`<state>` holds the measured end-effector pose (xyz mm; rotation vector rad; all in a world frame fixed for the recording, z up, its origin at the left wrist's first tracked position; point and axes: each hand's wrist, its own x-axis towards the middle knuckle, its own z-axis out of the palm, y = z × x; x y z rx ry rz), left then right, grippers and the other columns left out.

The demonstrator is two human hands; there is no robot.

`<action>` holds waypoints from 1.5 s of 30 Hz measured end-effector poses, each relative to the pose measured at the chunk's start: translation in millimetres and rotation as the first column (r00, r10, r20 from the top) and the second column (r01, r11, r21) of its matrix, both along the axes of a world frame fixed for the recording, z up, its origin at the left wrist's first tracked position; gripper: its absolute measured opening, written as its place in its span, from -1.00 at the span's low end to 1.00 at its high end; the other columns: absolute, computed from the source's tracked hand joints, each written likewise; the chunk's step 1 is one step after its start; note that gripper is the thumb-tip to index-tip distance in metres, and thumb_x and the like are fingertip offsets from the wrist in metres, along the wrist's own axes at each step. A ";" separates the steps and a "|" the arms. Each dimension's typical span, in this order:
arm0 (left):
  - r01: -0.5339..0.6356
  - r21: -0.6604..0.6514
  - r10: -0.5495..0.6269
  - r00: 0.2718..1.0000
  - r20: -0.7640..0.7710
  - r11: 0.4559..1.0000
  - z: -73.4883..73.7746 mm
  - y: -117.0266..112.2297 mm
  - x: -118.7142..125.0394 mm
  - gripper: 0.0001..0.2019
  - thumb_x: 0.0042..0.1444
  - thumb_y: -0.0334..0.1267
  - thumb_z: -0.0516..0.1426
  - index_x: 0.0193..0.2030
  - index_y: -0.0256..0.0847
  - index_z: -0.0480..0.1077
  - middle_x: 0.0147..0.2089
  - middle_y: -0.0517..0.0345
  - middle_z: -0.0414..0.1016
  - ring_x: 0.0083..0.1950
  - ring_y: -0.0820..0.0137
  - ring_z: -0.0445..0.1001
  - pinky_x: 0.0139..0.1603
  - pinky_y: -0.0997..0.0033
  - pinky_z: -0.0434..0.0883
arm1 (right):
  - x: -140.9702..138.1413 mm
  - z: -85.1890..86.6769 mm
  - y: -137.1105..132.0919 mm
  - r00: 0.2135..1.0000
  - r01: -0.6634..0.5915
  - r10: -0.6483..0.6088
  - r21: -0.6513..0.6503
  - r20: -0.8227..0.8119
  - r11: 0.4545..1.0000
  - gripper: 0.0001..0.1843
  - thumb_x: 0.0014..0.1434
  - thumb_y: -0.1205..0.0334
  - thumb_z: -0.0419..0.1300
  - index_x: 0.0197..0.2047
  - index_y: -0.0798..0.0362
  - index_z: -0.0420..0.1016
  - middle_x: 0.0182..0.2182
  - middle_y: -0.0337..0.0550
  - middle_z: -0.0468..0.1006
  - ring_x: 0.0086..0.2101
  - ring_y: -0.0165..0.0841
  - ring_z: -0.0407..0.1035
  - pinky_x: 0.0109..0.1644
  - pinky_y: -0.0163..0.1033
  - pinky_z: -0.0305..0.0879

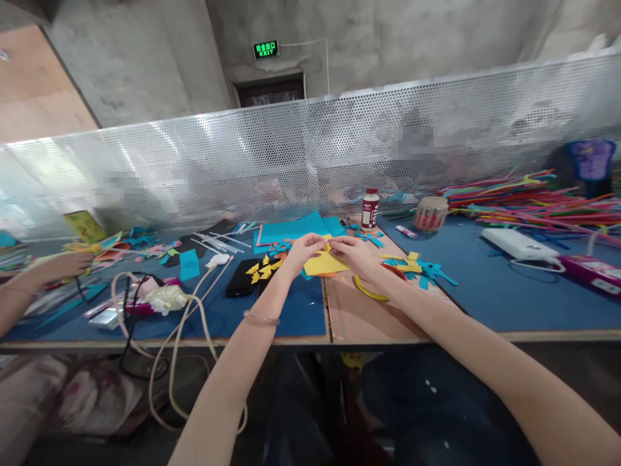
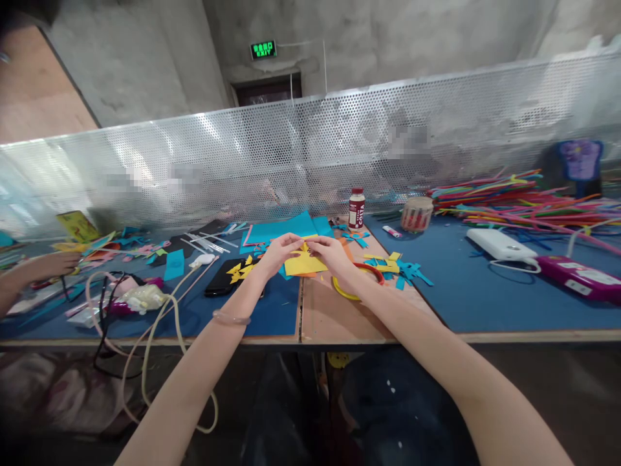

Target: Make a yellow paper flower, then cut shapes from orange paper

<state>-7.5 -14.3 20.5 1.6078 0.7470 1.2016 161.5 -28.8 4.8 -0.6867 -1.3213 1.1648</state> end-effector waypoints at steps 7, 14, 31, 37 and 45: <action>0.014 0.019 -0.014 1.000 0.018 1.000 -3.6 5.8 -0.5 -0.67 -0.09 -0.05 0.29 -0.27 -0.25 0.44 -0.26 0.11 0.51 -0.22 0.43 0.45 -0.18 0.42 0.36 | -0.3 1.4 -0.8 0.999 -0.011 0.010 -0.011 -0.040 1.000 -0.72 -0.11 0.11 0.39 -0.32 0.08 0.58 -0.40 -0.17 0.54 -0.39 -0.39 0.37 -0.23 -0.26 0.28; 0.021 0.022 -0.021 0.999 0.041 1.000 -4.9 7.7 -0.6 -0.69 -0.11 -0.07 0.30 -0.30 -0.25 0.45 -0.28 0.12 0.51 -0.24 0.43 0.44 -0.19 0.41 0.35 | -0.7 0.9 -1.4 0.998 -0.020 0.020 -0.005 -0.052 1.000 -0.75 -0.11 0.12 0.40 -0.34 0.06 0.59 -0.40 -0.17 0.54 -0.39 -0.40 0.37 -0.24 -0.26 0.27; 0.043 0.021 -0.044 0.996 0.073 0.999 -7.0 10.3 -1.0 -0.72 -0.12 -0.13 0.32 -0.32 -0.26 0.46 -0.30 0.11 0.51 -0.25 0.43 0.45 -0.18 0.41 0.34 | -0.4 3.7 -4.2 0.988 -0.104 0.100 -0.020 -0.119 0.994 -0.80 -0.09 0.20 0.40 -0.34 0.05 0.60 -0.38 -0.18 0.54 -0.38 -0.40 0.36 -0.23 -0.26 0.26; 0.053 0.027 -0.055 0.996 0.076 0.998 -5.9 8.5 -1.0 -0.73 -0.11 -0.14 0.31 -0.32 -0.26 0.46 -0.30 0.11 0.51 -0.25 0.43 0.45 -0.18 0.41 0.34 | -1.3 5.8 -7.8 0.979 -0.146 0.139 -0.031 -0.152 0.989 -0.82 -0.10 0.22 0.41 -0.37 0.05 0.60 -0.40 -0.20 0.54 -0.39 -0.41 0.36 -0.22 -0.25 0.25; 0.057 0.021 -0.059 0.996 0.071 0.998 -4.3 7.0 -1.2 -0.74 -0.10 -0.15 0.31 -0.30 -0.25 0.46 -0.28 0.10 0.52 -0.23 0.42 0.46 -0.15 0.39 0.35 | -0.5 5.6 -6.4 0.972 -0.170 0.161 -0.038 -0.171 0.985 -0.81 -0.12 0.23 0.42 -0.36 0.05 0.60 -0.40 -0.19 0.54 -0.37 -0.40 0.37 -0.20 -0.23 0.25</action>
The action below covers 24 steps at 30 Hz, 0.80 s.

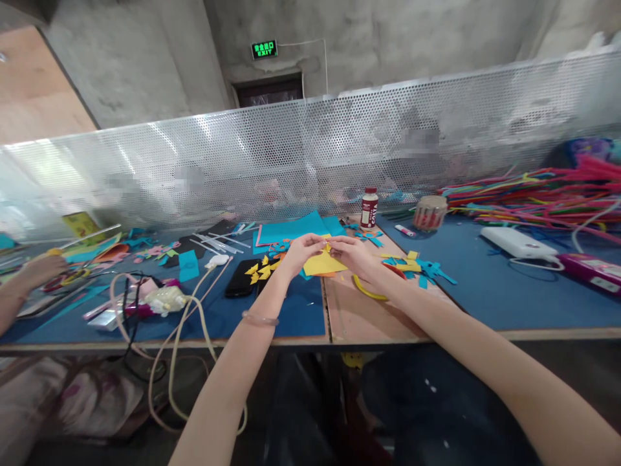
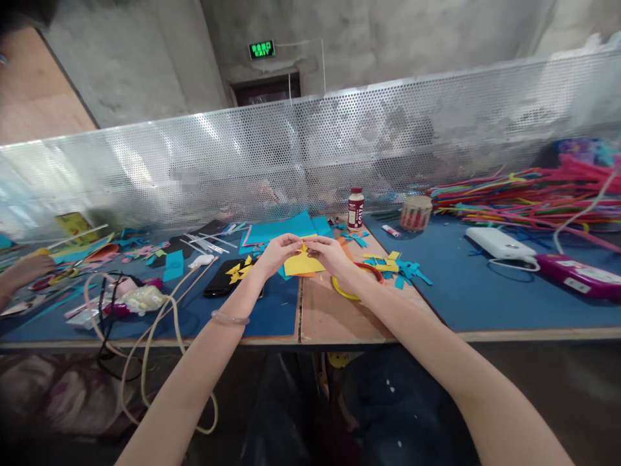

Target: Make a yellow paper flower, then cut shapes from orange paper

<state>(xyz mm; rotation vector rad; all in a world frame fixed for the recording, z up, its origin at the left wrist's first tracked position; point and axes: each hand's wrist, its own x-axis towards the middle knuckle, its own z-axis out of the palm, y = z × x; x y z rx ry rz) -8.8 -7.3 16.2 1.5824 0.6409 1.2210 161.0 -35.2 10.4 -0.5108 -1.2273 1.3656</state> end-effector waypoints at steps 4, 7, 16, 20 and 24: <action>0.003 -0.007 -0.003 1.000 0.000 1.000 -0.2 -0.3 -0.1 -0.74 -0.09 -0.16 0.30 -0.29 -0.25 0.46 -0.26 0.10 0.51 -0.22 0.42 0.46 -0.14 0.39 0.36 | -0.4 -0.1 -0.1 1.000 0.004 -0.004 0.000 0.003 1.000 -0.79 -0.14 0.22 0.43 -0.36 0.05 0.60 -0.40 -0.18 0.55 -0.37 -0.40 0.37 -0.20 -0.23 0.26; 0.005 -0.013 -0.005 1.000 0.003 1.000 0.3 -1.1 0.5 -0.75 -0.08 -0.16 0.30 -0.29 -0.26 0.46 -0.27 0.10 0.51 -0.22 0.42 0.46 -0.14 0.39 0.36 | -0.8 0.9 -1.0 1.000 0.016 -0.016 0.007 0.010 1.000 -0.79 -0.14 0.21 0.43 -0.37 0.05 0.60 -0.42 -0.20 0.54 -0.39 -0.41 0.36 -0.23 -0.24 0.25; 0.008 -0.017 -0.008 1.000 0.006 1.000 3.7 -5.5 1.5 -0.74 -0.09 -0.15 0.29 -0.28 -0.25 0.46 -0.27 0.11 0.52 -0.23 0.43 0.46 -0.13 0.39 0.36 | -2.0 1.7 -2.4 0.997 0.071 -0.072 0.025 0.040 0.997 -0.77 -0.16 0.18 0.42 -0.38 0.05 0.59 -0.44 -0.20 0.53 -0.42 -0.40 0.35 -0.25 -0.23 0.26; -0.002 -0.011 0.002 1.000 0.001 1.000 3.4 -4.8 2.2 -0.74 -0.09 -0.13 0.29 -0.29 -0.25 0.46 -0.28 0.12 0.52 -0.23 0.43 0.46 -0.14 0.39 0.35 | -1.8 0.8 -1.2 0.993 0.090 -0.092 0.042 0.069 0.995 -0.76 -0.15 0.17 0.42 -0.36 0.05 0.58 -0.42 -0.18 0.52 -0.40 -0.39 0.35 -0.27 -0.25 0.26; -0.021 -0.010 0.021 1.000 0.000 1.000 2.1 -2.3 3.5 -0.73 -0.10 -0.12 0.28 -0.31 -0.24 0.45 -0.30 0.14 0.51 -0.25 0.43 0.45 -0.15 0.38 0.35 | -1.8 0.3 -0.2 0.985 0.129 -0.135 0.068 0.105 0.989 -0.76 -0.11 0.15 0.40 -0.34 0.05 0.58 -0.43 -0.21 0.51 -0.41 -0.42 0.33 -0.30 -0.28 0.24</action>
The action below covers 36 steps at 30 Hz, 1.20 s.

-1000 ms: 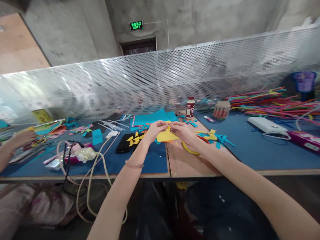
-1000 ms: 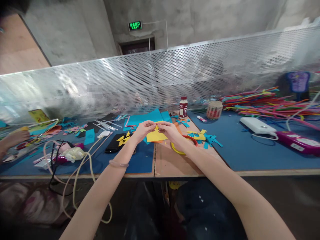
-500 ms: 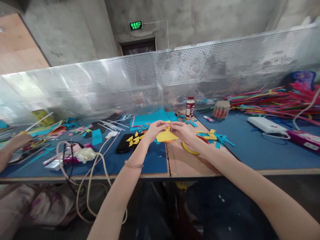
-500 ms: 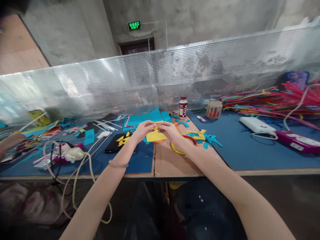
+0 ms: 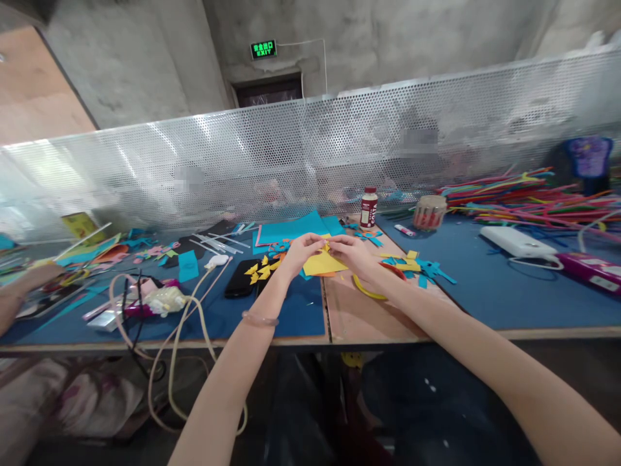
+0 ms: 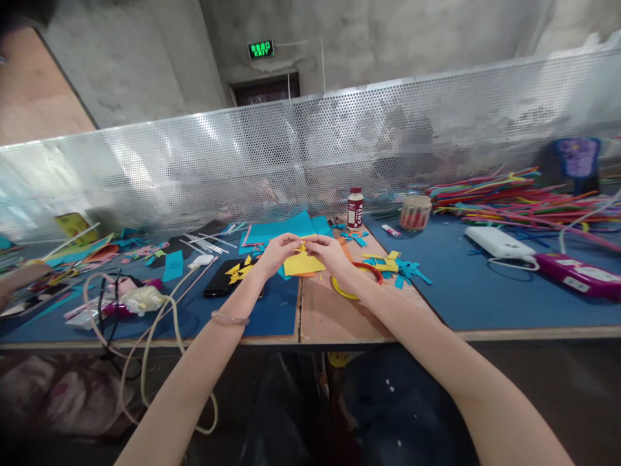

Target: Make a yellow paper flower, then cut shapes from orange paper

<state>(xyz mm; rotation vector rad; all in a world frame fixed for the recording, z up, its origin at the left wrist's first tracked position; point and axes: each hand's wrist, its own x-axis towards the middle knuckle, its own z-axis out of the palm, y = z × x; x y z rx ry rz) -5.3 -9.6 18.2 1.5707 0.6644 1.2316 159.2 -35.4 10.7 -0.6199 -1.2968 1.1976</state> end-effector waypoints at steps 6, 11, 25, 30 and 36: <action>-0.034 0.015 0.034 0.999 -0.001 0.999 -1.4 1.8 1.1 -0.74 -0.09 -0.13 0.27 -0.32 -0.24 0.44 -0.32 0.15 0.50 -0.26 0.44 0.44 -0.17 0.39 0.36 | 0.0 0.4 -1.8 0.995 0.062 -0.063 0.015 0.080 0.998 -0.71 -0.09 0.11 0.38 -0.27 0.04 0.57 -0.40 -0.21 0.53 -0.40 -0.40 0.35 -0.32 -0.28 0.23; -0.063 0.039 0.064 0.998 -0.013 0.997 -1.1 1.3 0.8 -0.76 -0.09 -0.13 0.26 -0.31 -0.23 0.44 -0.33 0.15 0.50 -0.27 0.42 0.44 -0.16 0.37 0.36 | -0.6 1.4 -3.1 0.979 0.100 -0.102 0.019 0.178 0.995 -0.70 -0.06 0.09 0.34 -0.24 0.04 0.54 -0.40 -0.19 0.54 -0.39 -0.38 0.38 -0.31 -0.28 0.26; -0.100 0.105 0.105 0.993 -0.047 0.989 0.8 -1.2 -1.3 -0.79 -0.06 -0.15 0.25 -0.31 -0.22 0.46 -0.31 0.14 0.53 -0.26 0.40 0.45 -0.20 0.40 0.32 | -1.4 6.7 -13.3 0.910 0.103 -0.127 0.080 0.395 0.991 -0.64 0.06 -0.06 0.26 -0.40 0.11 0.56 -0.36 -0.05 0.60 -0.37 -0.33 0.41 -0.36 -0.29 0.26; -0.116 0.101 0.123 0.990 -0.065 0.988 1.2 -0.5 -1.9 -0.77 -0.09 -0.13 0.27 -0.31 -0.21 0.48 -0.29 0.12 0.55 -0.28 0.39 0.45 -0.27 0.42 0.29 | 0.5 6.1 -10.6 0.885 0.119 -0.170 0.144 0.434 0.982 -0.61 0.03 -0.10 0.26 -0.46 0.10 0.55 -0.42 -0.10 0.59 -0.44 -0.37 0.36 -0.42 -0.30 0.21; -0.110 0.095 0.119 0.989 -0.092 0.989 3.1 -2.7 -2.6 -0.76 -0.10 -0.15 0.28 -0.30 -0.22 0.52 -0.26 0.06 0.59 -0.24 0.34 0.48 -0.25 0.39 0.29 | 1.7 2.2 -5.3 0.865 0.128 -0.197 0.178 0.461 0.976 -0.58 0.02 -0.13 0.26 -0.52 0.10 0.52 -0.48 -0.11 0.57 -0.49 -0.39 0.33 -0.44 -0.30 0.21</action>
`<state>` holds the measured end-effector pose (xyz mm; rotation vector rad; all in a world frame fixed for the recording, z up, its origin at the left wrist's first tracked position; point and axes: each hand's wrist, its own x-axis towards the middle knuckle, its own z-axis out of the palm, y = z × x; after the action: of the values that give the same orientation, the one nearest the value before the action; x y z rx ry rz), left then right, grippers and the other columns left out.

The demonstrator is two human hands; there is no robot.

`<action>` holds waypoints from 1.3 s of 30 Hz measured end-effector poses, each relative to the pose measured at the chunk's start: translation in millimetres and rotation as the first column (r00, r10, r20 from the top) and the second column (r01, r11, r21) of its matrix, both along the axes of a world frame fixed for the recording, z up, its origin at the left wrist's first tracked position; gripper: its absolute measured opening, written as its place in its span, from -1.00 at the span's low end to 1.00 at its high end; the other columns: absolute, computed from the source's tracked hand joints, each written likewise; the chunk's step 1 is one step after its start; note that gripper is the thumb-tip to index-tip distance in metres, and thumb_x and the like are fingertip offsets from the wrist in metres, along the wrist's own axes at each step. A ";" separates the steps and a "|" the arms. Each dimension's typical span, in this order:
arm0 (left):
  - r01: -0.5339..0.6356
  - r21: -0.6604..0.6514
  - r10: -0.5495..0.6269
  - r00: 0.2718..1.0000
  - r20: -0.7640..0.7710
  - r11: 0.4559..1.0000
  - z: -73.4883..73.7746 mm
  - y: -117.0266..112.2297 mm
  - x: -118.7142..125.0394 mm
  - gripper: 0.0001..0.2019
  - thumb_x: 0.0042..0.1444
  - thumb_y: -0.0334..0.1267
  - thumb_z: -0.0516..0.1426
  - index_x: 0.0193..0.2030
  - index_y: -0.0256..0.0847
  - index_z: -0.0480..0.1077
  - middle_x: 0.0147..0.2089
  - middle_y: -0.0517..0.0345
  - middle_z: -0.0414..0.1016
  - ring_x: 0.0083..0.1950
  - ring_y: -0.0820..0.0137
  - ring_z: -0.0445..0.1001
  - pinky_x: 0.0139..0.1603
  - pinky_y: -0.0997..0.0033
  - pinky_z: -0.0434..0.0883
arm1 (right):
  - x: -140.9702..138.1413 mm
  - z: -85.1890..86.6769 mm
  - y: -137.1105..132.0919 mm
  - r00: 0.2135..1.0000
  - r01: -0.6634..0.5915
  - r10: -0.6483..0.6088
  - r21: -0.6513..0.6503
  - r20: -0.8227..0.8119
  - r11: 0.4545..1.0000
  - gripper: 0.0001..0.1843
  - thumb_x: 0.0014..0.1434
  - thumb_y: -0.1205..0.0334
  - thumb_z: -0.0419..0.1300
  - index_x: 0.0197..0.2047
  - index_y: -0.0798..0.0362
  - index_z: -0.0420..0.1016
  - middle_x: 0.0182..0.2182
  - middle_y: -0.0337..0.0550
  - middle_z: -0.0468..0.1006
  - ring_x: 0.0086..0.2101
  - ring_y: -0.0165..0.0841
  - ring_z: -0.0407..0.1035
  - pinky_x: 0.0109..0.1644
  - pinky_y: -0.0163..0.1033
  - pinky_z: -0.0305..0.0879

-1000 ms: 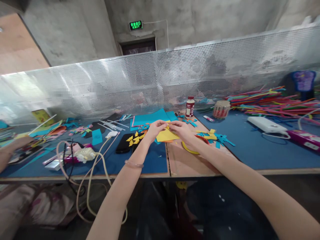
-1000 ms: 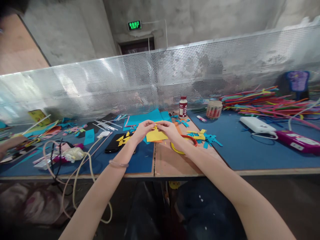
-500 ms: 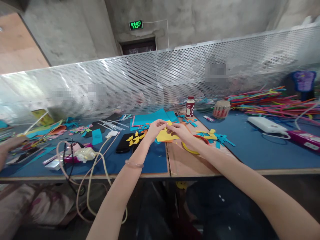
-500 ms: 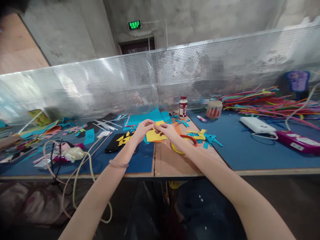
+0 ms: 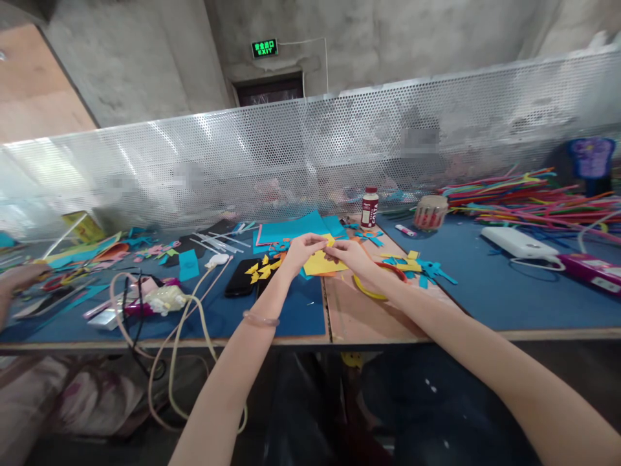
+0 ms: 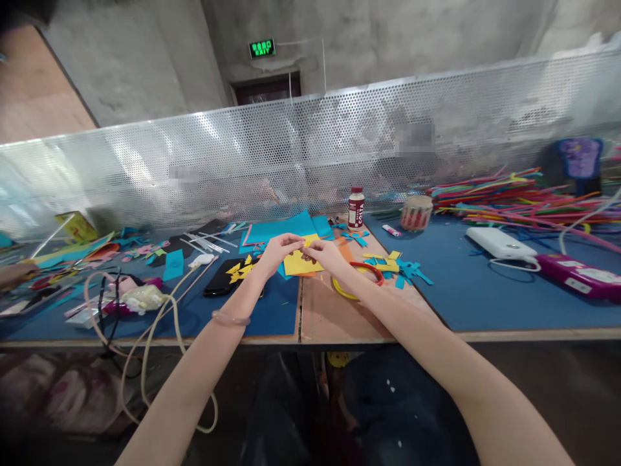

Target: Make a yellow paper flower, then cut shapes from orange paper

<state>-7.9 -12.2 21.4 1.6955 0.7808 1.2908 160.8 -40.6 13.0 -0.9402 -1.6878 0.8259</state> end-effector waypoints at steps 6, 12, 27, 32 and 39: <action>-0.023 -0.016 0.023 0.999 -0.025 1.000 -0.1 0.0 -0.8 -0.78 -0.11 -0.15 0.28 -0.33 -0.21 0.53 -0.29 0.07 0.59 -0.27 0.35 0.47 -0.28 0.38 0.28 | -1.0 -0.1 -0.6 1.000 0.009 -0.009 -0.002 0.026 1.000 -0.61 0.01 -0.11 0.27 -0.46 0.10 0.54 -0.52 -0.12 0.53 -0.52 -0.40 0.33 -0.46 -0.29 0.21; -0.010 -0.017 0.009 1.000 -0.025 1.000 -2.4 3.8 -2.5 -0.73 -0.11 -0.10 0.29 -0.30 -0.21 0.53 -0.27 0.06 0.59 -0.27 0.34 0.48 -0.30 0.39 0.28 | 0.2 2.5 0.7 0.997 0.002 -0.004 0.020 0.076 1.000 -0.66 0.05 -0.04 0.25 -0.47 0.09 0.53 -0.53 -0.16 0.52 -0.51 -0.39 0.35 -0.44 -0.30 0.22; 0.004 -0.007 -0.004 1.000 -0.020 1.000 -2.5 5.2 -2.4 -0.69 -0.13 -0.07 0.30 -0.31 -0.25 0.54 -0.30 0.06 0.59 -0.32 0.41 0.44 -0.32 0.43 0.28 | 2.6 -3.6 8.1 0.995 -0.046 0.045 0.011 0.088 0.999 -0.60 0.06 -0.08 0.23 -0.51 0.12 0.45 -0.55 -0.14 0.50 -0.50 -0.39 0.37 -0.42 -0.31 0.26; 0.016 -0.013 -0.016 0.999 -0.046 1.000 -2.6 6.0 -3.4 -0.71 -0.13 -0.09 0.30 -0.31 -0.26 0.55 -0.29 0.05 0.59 -0.32 0.41 0.43 -0.31 0.42 0.29 | 4.3 -5.1 10.0 0.994 -0.064 0.064 0.000 0.092 0.998 -0.61 0.06 -0.07 0.23 -0.51 0.12 0.44 -0.54 -0.15 0.50 -0.50 -0.40 0.36 -0.41 -0.32 0.27; 0.025 -0.014 -0.026 0.996 -0.081 1.000 -4.8 8.6 -5.2 -0.73 -0.11 -0.13 0.30 -0.29 -0.26 0.57 -0.30 0.05 0.58 -0.34 0.43 0.42 -0.31 0.43 0.29 | 6.1 -3.7 7.9 0.990 -0.058 0.056 0.014 0.128 0.998 -0.63 0.07 -0.02 0.23 -0.54 0.12 0.43 -0.56 -0.16 0.49 -0.50 -0.40 0.35 -0.40 -0.31 0.24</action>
<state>-13.1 -3.6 16.6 1.7504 0.8109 1.2036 167.0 -32.7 9.2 -0.9538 -1.8364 0.8015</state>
